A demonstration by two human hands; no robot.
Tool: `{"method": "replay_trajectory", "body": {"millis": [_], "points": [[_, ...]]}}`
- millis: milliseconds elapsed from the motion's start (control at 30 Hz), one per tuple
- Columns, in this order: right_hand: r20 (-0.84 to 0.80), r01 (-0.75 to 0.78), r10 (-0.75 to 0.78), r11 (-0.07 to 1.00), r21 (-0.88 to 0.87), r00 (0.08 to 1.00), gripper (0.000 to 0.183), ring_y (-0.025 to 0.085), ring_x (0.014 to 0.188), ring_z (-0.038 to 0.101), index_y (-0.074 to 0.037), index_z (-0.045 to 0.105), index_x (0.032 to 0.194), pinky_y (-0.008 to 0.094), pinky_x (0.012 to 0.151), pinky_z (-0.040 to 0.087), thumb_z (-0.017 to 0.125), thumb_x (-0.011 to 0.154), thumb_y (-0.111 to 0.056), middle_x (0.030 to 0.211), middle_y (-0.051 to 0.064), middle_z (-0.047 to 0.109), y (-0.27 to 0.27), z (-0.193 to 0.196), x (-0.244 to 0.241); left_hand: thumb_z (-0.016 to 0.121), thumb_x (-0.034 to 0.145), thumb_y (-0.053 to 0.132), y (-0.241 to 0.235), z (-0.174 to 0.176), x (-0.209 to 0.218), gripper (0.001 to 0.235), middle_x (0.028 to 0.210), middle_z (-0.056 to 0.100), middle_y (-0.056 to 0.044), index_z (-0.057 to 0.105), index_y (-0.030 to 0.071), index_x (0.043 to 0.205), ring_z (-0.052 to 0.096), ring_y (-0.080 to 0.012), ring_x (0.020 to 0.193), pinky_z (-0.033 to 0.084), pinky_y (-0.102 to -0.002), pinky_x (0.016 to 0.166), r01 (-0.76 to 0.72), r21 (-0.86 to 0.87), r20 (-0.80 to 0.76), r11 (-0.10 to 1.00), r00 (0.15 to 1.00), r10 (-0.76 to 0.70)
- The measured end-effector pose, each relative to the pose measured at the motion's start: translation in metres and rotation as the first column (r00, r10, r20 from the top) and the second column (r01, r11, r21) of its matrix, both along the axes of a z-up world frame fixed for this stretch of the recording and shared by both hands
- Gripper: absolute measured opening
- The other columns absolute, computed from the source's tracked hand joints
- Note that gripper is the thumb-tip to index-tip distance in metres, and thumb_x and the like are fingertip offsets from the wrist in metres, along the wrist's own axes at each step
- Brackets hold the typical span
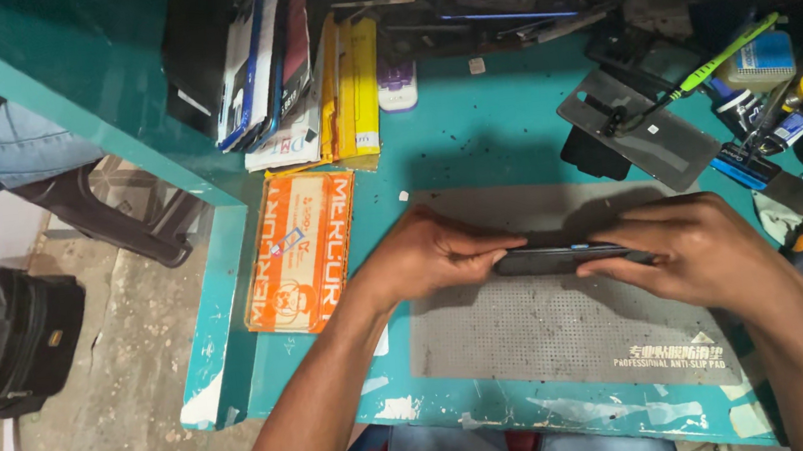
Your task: The person uses a metal prying tool to separate the back cover of a smartphone from its frame. After prying around the edges, the back cover is removed, exposing the internal components including the battery and camera module. The person then uses a screwdriver to remove screws from the internal assembly.
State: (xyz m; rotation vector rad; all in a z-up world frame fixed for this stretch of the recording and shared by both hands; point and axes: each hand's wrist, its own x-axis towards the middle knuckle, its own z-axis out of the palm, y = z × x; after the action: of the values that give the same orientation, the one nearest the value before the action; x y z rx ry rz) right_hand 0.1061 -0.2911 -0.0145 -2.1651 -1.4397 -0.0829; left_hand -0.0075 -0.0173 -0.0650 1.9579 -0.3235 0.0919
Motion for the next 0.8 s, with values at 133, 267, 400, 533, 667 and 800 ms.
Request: {"method": "replay_trajectory", "body": {"millis": [133,267,400,533,667,800], "points": [[0.012,-0.019,0.019,1.000,0.022,1.000,0.034,0.026,0.057,0.070,-0.007,0.081,0.085,0.037,0.049,0.055,0.090,0.061,-0.029,0.073,0.009,0.074,0.000,-0.003,0.003,0.079,0.090,0.015,0.000,-0.009,-0.001,0.028,0.084,0.080,-0.003,0.078,0.020,0.118,0.073,-0.0065,0.073,0.060,-0.024,0.076,-0.020,-0.004,-0.005,1.000,1.000,0.020],[-0.046,0.002,-0.001,1.000,0.015,0.999,0.034,0.025,0.056,0.071,-0.006,0.080,0.085,0.036,0.048,0.054,0.091,0.061,-0.027,0.072,0.008,0.074,0.000,-0.004,0.003,0.077,0.092,0.014,-0.002,-0.018,-0.002,0.029,0.086,0.080,-0.002,0.076,0.020,0.121,0.073,-0.0064,0.075,0.061,-0.023,0.077,-0.027,-0.046,0.010,0.999,1.000,0.027],[-0.051,-0.033,0.037,0.996,0.081,0.998,0.032,0.024,0.062,0.072,-0.007,0.080,0.087,0.035,0.053,0.056,0.089,0.063,-0.026,0.078,0.008,0.075,0.002,-0.002,0.002,0.077,0.093,0.014,-0.002,-0.024,-0.001,0.030,0.082,0.079,-0.003,0.076,0.022,0.122,0.072,-0.0062,0.073,0.061,-0.023,0.076,-0.040,-0.056,0.004,0.998,0.999,0.040],[-0.089,0.019,-0.017,0.999,0.025,0.996,0.034,0.023,0.062,0.073,-0.008,0.081,0.088,0.034,0.052,0.058,0.090,0.061,-0.026,0.078,0.007,0.077,0.000,-0.005,0.003,0.075,0.094,0.015,-0.003,-0.029,-0.002,0.030,0.083,0.079,-0.003,0.075,0.022,0.124,0.072,-0.0059,0.074,0.061,-0.024,0.078,-0.039,-0.095,0.018,0.995,0.999,0.040],[-0.090,0.037,-0.036,0.999,0.014,0.995,0.034,0.023,0.066,0.075,-0.010,0.082,0.089,0.034,0.055,0.059,0.089,0.062,-0.029,0.082,0.006,0.079,0.000,-0.009,0.005,0.076,0.094,0.015,-0.001,-0.032,-0.003,0.030,0.086,0.080,-0.003,0.075,0.021,0.124,0.073,-0.0061,0.075,0.061,-0.023,0.078,-0.063,-0.090,-0.031,0.994,0.998,0.060],[-0.064,0.050,-0.048,0.999,0.021,0.997,0.035,0.022,0.067,0.075,-0.011,0.082,0.090,0.034,0.056,0.059,0.088,0.062,-0.031,0.085,0.006,0.079,-0.002,-0.009,0.006,0.076,0.093,0.014,-0.003,-0.035,-0.003,0.031,0.096,0.081,-0.003,0.075,0.019,0.124,0.073,-0.0060,0.085,0.059,-0.023,0.084,-0.061,-0.114,-0.099,0.992,0.994,0.050]]}}
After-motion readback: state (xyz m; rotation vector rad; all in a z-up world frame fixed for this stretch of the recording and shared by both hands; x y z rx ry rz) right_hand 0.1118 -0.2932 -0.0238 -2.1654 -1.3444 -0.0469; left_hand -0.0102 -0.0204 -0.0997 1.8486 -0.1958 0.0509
